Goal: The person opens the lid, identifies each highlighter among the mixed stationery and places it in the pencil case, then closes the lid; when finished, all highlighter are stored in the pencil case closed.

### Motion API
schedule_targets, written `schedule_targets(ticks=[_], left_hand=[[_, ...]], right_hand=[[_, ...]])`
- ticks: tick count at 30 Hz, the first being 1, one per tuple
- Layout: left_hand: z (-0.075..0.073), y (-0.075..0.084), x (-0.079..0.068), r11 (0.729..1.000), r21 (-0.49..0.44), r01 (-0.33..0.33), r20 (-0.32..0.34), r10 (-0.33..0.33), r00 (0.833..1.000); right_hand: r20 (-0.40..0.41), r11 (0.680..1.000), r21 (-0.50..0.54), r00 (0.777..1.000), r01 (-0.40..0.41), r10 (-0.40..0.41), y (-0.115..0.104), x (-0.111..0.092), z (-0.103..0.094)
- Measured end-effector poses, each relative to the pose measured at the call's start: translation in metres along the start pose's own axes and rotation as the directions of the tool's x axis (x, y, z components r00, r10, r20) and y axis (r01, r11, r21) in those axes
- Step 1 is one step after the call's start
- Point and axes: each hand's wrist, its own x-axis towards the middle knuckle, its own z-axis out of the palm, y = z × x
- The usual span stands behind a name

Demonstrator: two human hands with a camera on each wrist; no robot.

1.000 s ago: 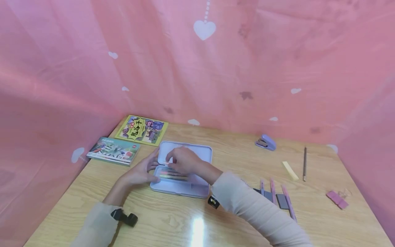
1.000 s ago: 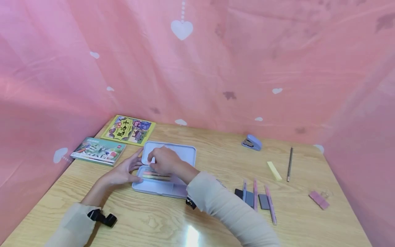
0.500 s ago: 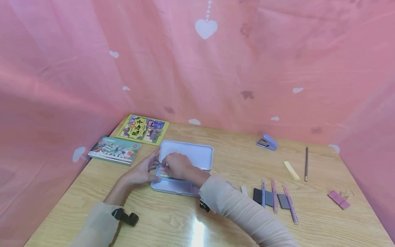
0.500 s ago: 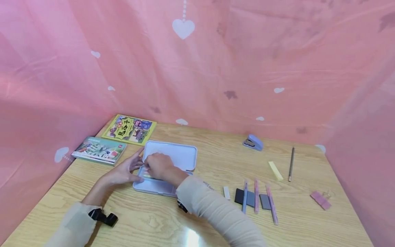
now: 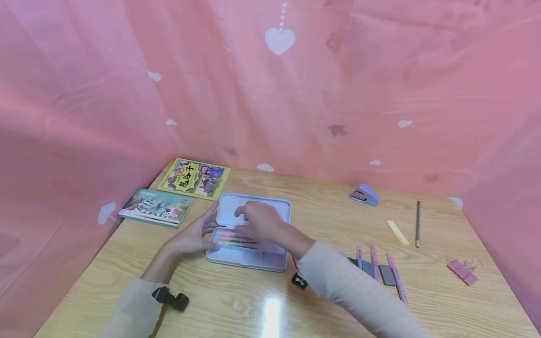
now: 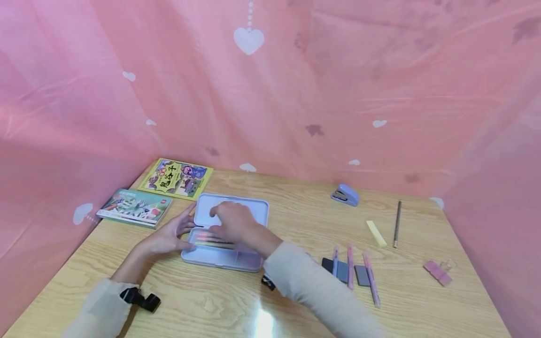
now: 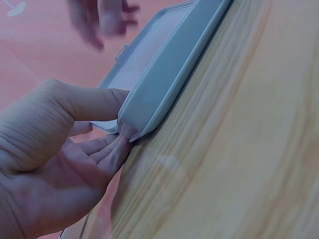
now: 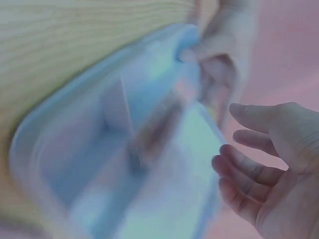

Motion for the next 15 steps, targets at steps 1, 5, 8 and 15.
schedule_targets(ticks=[1,5,8,15], left_hand=[[0.000,0.000,0.000,1.000,0.002,-0.005,0.000,0.005,1.000],[0.000,0.002,0.000,1.000,0.012,-0.025,-0.006,0.025,1.000],[0.000,0.002,0.001,0.999,0.021,-0.037,-0.009,0.037,0.999],[0.001,-0.001,0.000,0.999,0.014,-0.035,-0.007,0.035,0.999]], right_hand=[[-0.026,1.000,0.009,1.000,0.002,-0.002,0.005,-0.010,-0.008],[-0.131,0.999,0.017,0.991,-0.033,0.035,0.030,-0.054,-0.037],[-0.164,0.992,0.020,0.979,-0.122,0.123,0.054,-0.090,-0.054],[-0.207,0.949,-0.027,0.930,-0.315,0.303,0.114,-0.171,-0.065]])
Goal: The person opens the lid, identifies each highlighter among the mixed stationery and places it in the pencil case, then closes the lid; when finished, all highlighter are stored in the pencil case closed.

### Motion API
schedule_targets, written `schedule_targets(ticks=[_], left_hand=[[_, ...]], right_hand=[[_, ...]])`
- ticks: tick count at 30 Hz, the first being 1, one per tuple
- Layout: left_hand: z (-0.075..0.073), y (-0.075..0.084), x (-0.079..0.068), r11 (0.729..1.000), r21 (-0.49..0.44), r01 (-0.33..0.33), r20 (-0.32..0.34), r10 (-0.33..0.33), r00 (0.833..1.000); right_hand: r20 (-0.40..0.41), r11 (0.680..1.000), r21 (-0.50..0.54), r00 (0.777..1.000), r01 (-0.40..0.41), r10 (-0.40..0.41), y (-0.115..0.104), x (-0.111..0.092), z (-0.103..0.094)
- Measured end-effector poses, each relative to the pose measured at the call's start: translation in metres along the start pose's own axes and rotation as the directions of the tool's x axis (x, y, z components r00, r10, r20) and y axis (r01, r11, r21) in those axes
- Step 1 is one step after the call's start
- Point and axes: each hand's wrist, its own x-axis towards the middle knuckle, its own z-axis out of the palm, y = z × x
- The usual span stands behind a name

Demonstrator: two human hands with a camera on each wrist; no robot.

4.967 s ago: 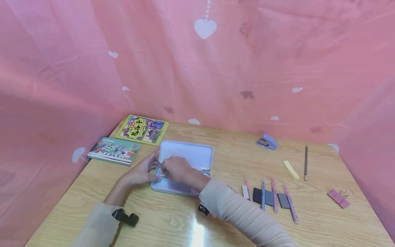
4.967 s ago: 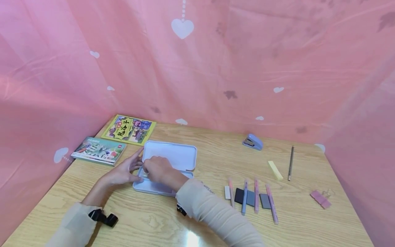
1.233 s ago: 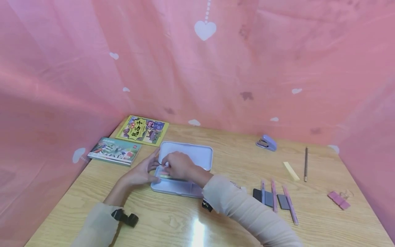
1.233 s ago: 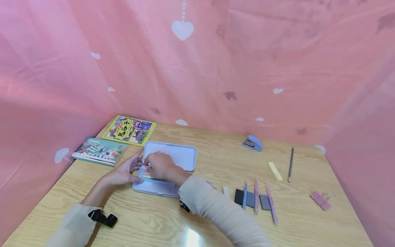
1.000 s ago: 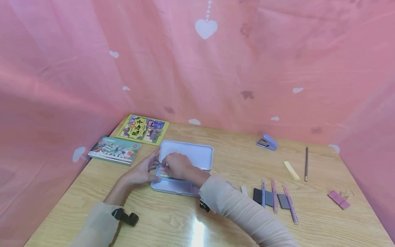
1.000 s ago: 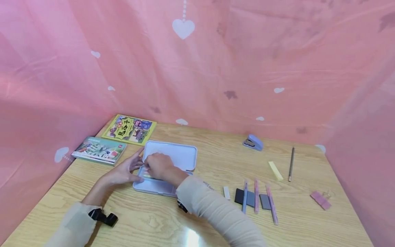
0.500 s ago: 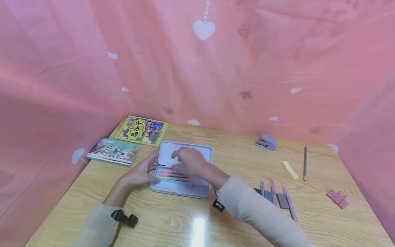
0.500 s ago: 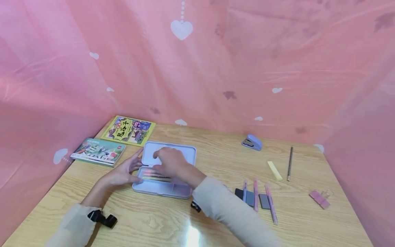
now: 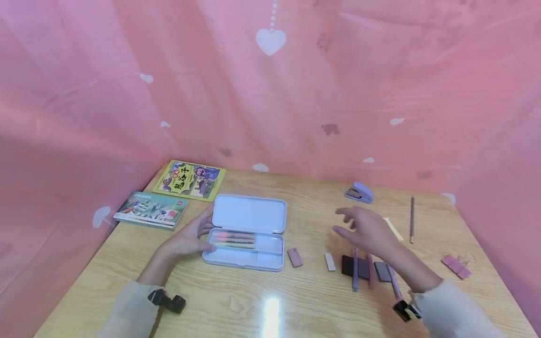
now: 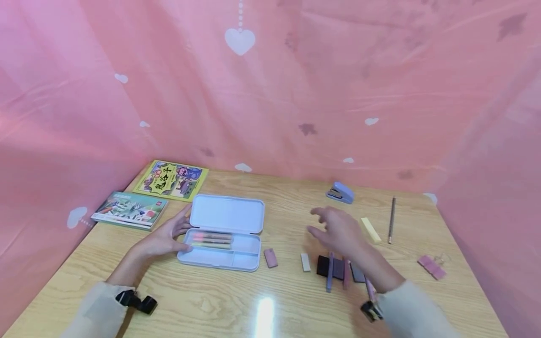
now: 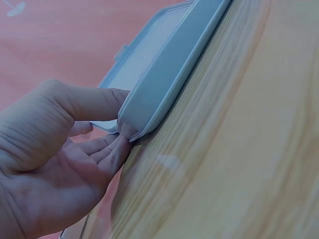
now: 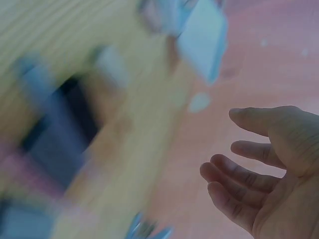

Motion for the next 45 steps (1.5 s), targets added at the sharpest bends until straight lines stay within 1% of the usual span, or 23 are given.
schedule_targets(ticks=[3,5,9,11,13,16,19,22,27,31,34,38,40,42,45], left_hand=[[-0.001,0.000,-0.002,1.000,-0.008,0.010,-0.003,-0.010,1.000],[-0.001,0.000,-0.003,1.000,-0.005,0.008,-0.002,-0.008,1.000],[-0.001,-0.001,-0.004,1.000,0.004,-0.017,0.006,0.017,1.000],[-0.001,-0.001,-0.004,1.000,0.008,-0.029,0.009,0.029,1.000],[-0.001,-0.001,-0.003,1.000,0.011,-0.025,0.006,0.025,1.000],[0.000,0.000,-0.002,1.000,0.016,-0.017,0.006,0.017,1.000],[0.000,-0.001,-0.001,1.000,0.012,-0.007,0.008,0.007,1.000],[0.000,-0.002,-0.001,1.000,0.004,-0.001,0.007,0.001,1.000],[0.000,-0.001,-0.001,1.000,0.000,-0.001,0.006,0.001,1.000],[0.000,-0.001,-0.001,1.000,0.002,-0.003,0.008,0.003,1.000],[0.000,-0.003,-0.001,1.000,0.002,-0.006,0.008,0.006,1.000],[0.000,-0.004,0.000,1.000,0.000,-0.006,0.001,0.006,1.000],[0.000,-0.003,0.000,1.000,0.002,-0.006,0.001,0.006,1.000],[0.000,-0.003,0.000,1.000,0.006,-0.006,0.002,0.006,1.000],[0.000,-0.002,-0.001,1.000,0.007,0.000,0.003,0.000,1.000]], right_hand=[[0.014,0.999,-0.009,0.999,-0.050,0.050,0.023,-0.017,-0.001],[0.024,0.998,-0.017,0.997,-0.067,0.068,0.033,-0.025,-0.001],[0.061,0.994,-0.003,0.992,-0.111,0.111,0.043,-0.033,0.006],[0.080,0.992,-0.006,0.989,-0.128,0.128,0.046,-0.035,0.012],[0.088,0.991,-0.012,0.987,-0.137,0.137,0.047,-0.037,0.019],[0.062,0.992,-0.033,0.990,-0.122,0.124,0.047,-0.038,0.029],[0.034,0.991,-0.045,0.991,-0.128,0.130,0.047,-0.038,0.037],[0.018,0.985,-0.059,0.987,-0.159,0.161,0.045,-0.037,0.044],[0.014,0.971,-0.035,0.971,-0.237,0.238,0.044,-0.036,0.052],[0.010,0.967,0.002,0.966,-0.257,0.256,0.043,-0.035,0.055],[-0.002,0.971,0.039,0.972,-0.235,0.235,0.042,-0.034,0.050],[-0.036,0.979,0.082,0.981,-0.189,0.192,0.033,-0.031,0.026],[-0.056,0.984,0.081,0.985,-0.159,0.164,0.028,-0.028,0.013],[-0.070,0.990,0.066,0.989,-0.124,0.128,0.023,-0.024,0.004],[-0.082,0.995,0.068,0.994,-0.067,0.072,0.015,-0.014,0.000]])
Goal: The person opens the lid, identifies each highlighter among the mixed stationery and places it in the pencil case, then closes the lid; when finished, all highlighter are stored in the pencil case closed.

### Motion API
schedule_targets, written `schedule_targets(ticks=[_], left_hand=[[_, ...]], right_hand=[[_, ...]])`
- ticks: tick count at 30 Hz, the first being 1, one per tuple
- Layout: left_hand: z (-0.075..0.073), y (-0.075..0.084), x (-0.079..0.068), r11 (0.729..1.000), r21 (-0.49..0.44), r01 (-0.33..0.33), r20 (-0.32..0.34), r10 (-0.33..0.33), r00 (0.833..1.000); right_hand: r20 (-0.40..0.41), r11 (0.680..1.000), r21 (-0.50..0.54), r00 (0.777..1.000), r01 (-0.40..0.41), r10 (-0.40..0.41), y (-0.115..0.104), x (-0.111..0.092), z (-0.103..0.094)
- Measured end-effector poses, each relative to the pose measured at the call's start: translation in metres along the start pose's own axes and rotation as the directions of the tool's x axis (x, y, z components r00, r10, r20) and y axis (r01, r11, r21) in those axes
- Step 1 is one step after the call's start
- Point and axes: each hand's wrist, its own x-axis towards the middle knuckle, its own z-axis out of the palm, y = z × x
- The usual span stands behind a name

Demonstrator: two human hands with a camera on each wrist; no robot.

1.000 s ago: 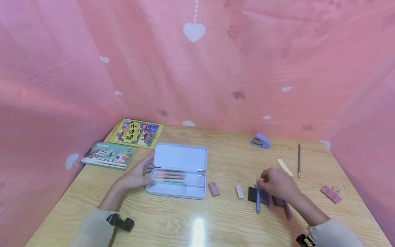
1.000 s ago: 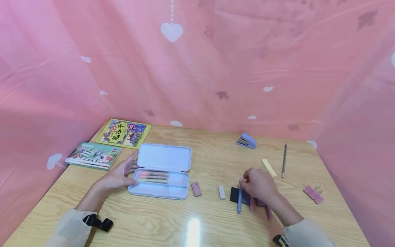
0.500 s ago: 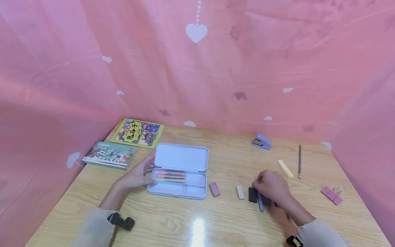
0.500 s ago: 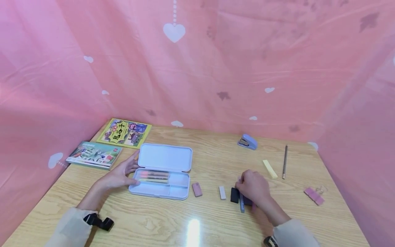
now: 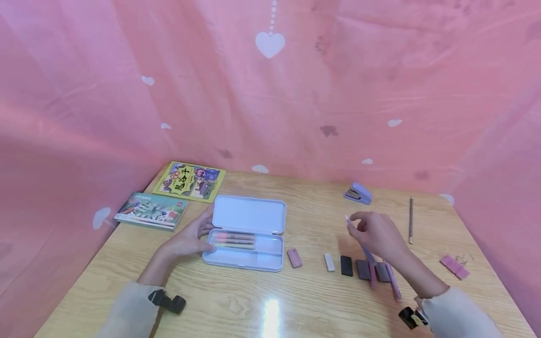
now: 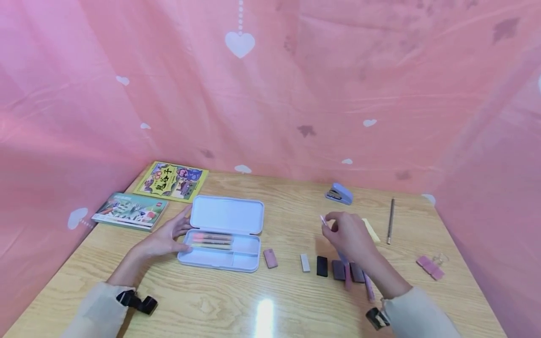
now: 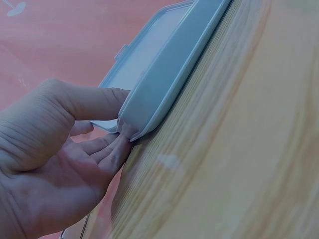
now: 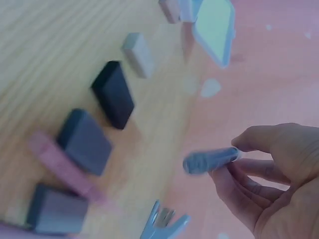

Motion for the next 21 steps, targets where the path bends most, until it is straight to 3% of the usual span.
schedule_targets(ticks=[4,9,15,21], left_hand=[[0.000,0.000,0.000,1.000,0.004,-0.001,-0.001,0.001,1.000],[0.000,-0.001,0.000,1.000,0.001,-0.010,-0.002,0.010,1.000],[0.000,-0.002,0.001,1.000,-0.002,-0.005,-0.006,0.005,1.000],[0.000,-0.001,-0.001,1.000,-0.017,0.025,-0.004,-0.025,1.000]], right_hand=[[0.019,0.997,0.043,0.998,0.060,-0.061,-0.018,0.020,0.011],[0.074,0.981,0.093,0.982,0.169,-0.176,-0.061,0.049,0.037],[0.133,0.920,0.136,0.914,0.367,-0.384,-0.120,0.080,0.076],[0.237,0.895,0.134,0.863,0.425,-0.446,-0.175,0.096,0.106]])
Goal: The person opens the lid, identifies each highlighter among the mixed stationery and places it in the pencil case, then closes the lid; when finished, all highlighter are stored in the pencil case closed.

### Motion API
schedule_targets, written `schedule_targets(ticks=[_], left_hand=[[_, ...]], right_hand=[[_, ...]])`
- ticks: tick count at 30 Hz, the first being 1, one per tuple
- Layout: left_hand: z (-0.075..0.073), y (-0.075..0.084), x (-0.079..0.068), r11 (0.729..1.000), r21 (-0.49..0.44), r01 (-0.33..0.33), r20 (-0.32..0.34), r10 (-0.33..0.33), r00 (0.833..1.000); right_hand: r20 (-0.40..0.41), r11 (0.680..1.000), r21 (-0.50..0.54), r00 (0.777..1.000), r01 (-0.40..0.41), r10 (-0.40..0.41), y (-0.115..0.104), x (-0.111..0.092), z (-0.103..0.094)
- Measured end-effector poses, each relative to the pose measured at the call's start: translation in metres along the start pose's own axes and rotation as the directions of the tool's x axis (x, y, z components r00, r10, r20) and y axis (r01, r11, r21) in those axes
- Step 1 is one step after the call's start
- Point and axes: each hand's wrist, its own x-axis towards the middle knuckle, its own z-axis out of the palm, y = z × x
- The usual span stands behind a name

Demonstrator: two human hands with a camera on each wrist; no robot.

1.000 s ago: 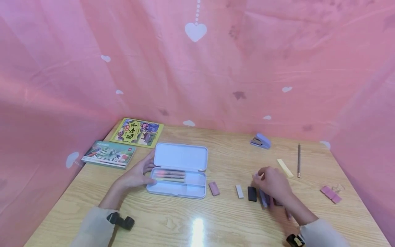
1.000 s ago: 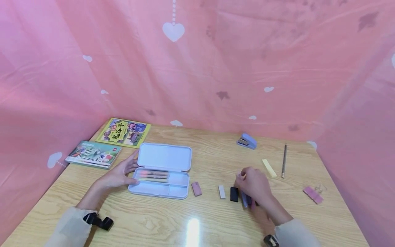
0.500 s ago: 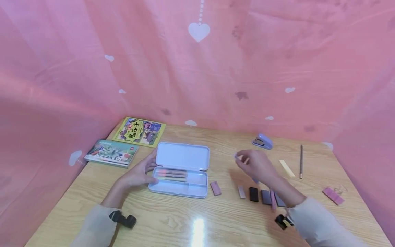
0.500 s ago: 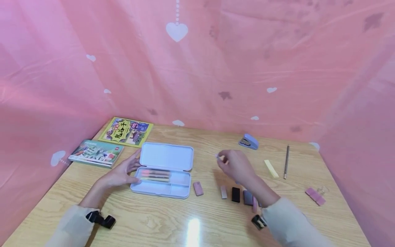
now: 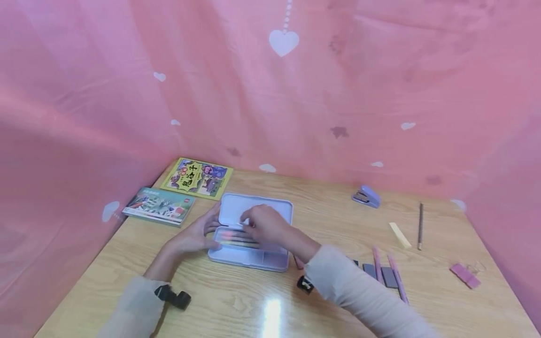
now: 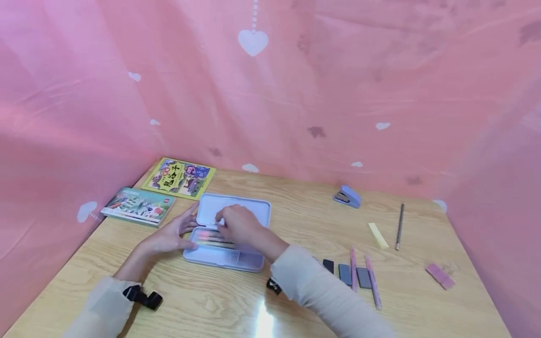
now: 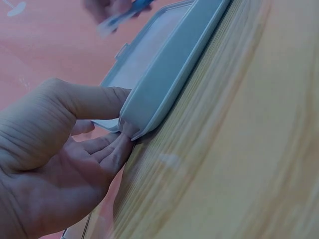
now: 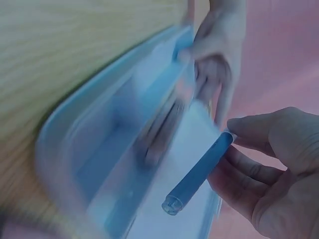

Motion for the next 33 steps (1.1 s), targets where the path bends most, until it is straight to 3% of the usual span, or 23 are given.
schedule_targets(ticks=[7,18,26,33], left_hand=[[0.000,0.003,0.000,1.000,-0.012,0.003,0.010,-0.003,1.000],[-0.001,0.004,0.001,1.000,0.005,-0.008,0.010,0.008,1.000],[-0.001,0.007,0.002,1.000,0.016,-0.011,0.021,0.011,1.000],[-0.001,0.005,0.001,1.000,0.009,-0.007,0.014,0.006,1.000]], right_hand=[[0.073,1.000,-0.008,0.997,0.019,-0.019,-0.021,0.024,0.025],[0.069,0.990,-0.139,0.997,0.027,-0.017,-0.021,0.029,0.051],[0.051,0.993,-0.121,0.999,0.006,0.001,-0.021,0.027,0.049],[0.007,0.997,-0.060,0.998,-0.055,0.056,-0.015,0.007,0.014]])
